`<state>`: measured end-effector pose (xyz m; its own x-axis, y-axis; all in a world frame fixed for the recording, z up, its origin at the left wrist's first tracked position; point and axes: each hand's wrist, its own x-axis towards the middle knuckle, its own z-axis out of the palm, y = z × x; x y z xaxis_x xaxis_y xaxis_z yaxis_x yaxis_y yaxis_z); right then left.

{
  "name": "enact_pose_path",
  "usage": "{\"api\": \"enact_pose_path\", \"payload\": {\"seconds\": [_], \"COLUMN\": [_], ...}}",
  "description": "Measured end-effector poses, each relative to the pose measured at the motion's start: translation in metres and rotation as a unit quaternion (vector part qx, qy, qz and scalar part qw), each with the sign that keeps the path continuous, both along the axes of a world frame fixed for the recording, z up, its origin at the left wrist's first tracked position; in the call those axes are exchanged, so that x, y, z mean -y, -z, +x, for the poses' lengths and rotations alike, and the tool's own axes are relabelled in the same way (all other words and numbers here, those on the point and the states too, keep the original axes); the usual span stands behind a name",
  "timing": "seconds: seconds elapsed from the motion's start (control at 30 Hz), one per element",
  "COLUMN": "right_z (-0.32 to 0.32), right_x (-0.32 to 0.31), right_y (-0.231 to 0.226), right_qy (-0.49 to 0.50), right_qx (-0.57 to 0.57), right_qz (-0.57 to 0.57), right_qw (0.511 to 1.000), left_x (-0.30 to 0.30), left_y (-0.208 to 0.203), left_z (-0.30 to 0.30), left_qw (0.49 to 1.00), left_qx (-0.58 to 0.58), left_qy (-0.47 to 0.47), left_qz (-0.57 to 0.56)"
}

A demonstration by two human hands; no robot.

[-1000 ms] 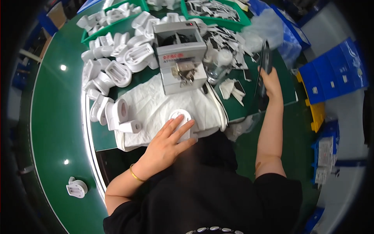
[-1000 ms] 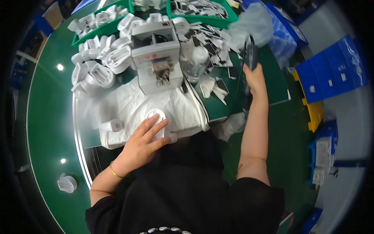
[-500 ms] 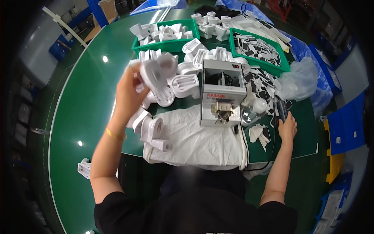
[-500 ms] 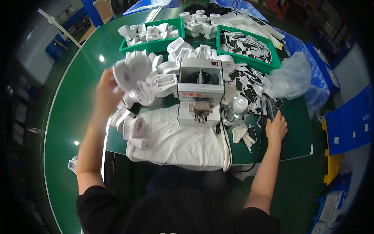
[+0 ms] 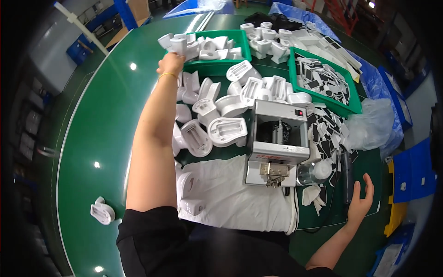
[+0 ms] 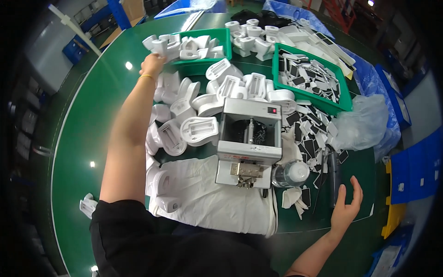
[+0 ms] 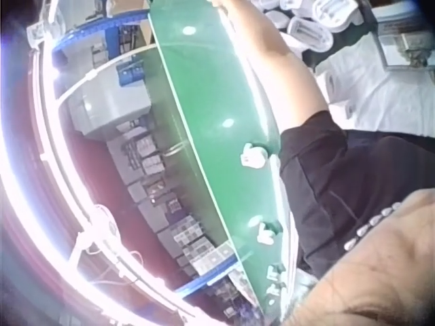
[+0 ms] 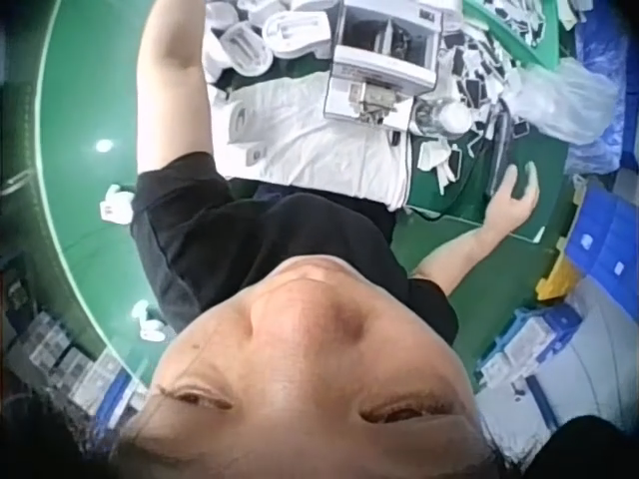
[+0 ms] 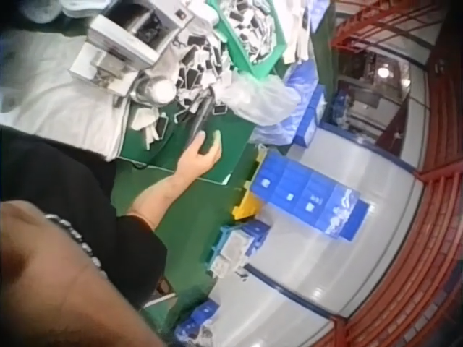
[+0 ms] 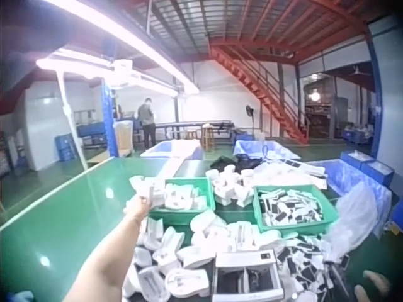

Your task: The person assembles plastic housings by inserting battery covers into them, fastening each cover with a screw using an electric screwdriver, and placing parts into green bins.

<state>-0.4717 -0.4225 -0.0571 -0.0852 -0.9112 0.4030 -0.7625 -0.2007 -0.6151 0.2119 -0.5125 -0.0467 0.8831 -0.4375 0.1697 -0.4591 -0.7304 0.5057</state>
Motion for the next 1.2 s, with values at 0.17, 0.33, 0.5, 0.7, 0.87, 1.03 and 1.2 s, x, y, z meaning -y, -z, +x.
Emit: {"api": "enact_pose_path", "payload": {"seconds": [0.17, 0.33, 0.5, 0.7, 0.87, 1.03, 1.2], "right_z": [0.031, 0.044, 0.062, 0.074, 0.090, 0.054, 0.016], "right_x": [-0.005, -0.032, -0.045, -0.061, -0.083, -0.065, -0.037], "right_y": [-0.006, 0.002, 0.002, 0.007, -0.006, -0.017, 0.005], "right_qy": [-0.081, -0.174, -0.254, -0.310, -0.350, -0.149, -0.066], "right_qx": [0.054, 0.101, 0.147, 0.153, 0.085, 0.205, 0.003], "right_qz": [-0.004, -0.034, -0.017, -0.019, -0.052, -0.059, -0.096], "right_qw": [0.995, 0.979, 0.956, 0.938, 0.932, 0.966, 0.993], "left_x": [-0.055, -0.195, -0.427, -0.566, -0.596, -0.614, -0.546], "left_y": [-0.012, -0.036, -0.067, -0.042, 0.026, 0.011, -0.001], "left_z": [-0.017, -0.061, -0.071, -0.097, -0.067, -0.047, -0.073], "left_qw": [0.997, 0.964, 0.953, 0.965, 0.998, 0.984, 0.972], "left_qx": [0.055, 0.117, 0.000, -0.081, 0.006, 0.053, -0.116], "left_qy": [0.058, 0.233, 0.230, 0.070, 0.061, 0.127, 0.203], "left_qz": [0.024, 0.047, 0.196, 0.238, 0.030, 0.117, -0.022]}}
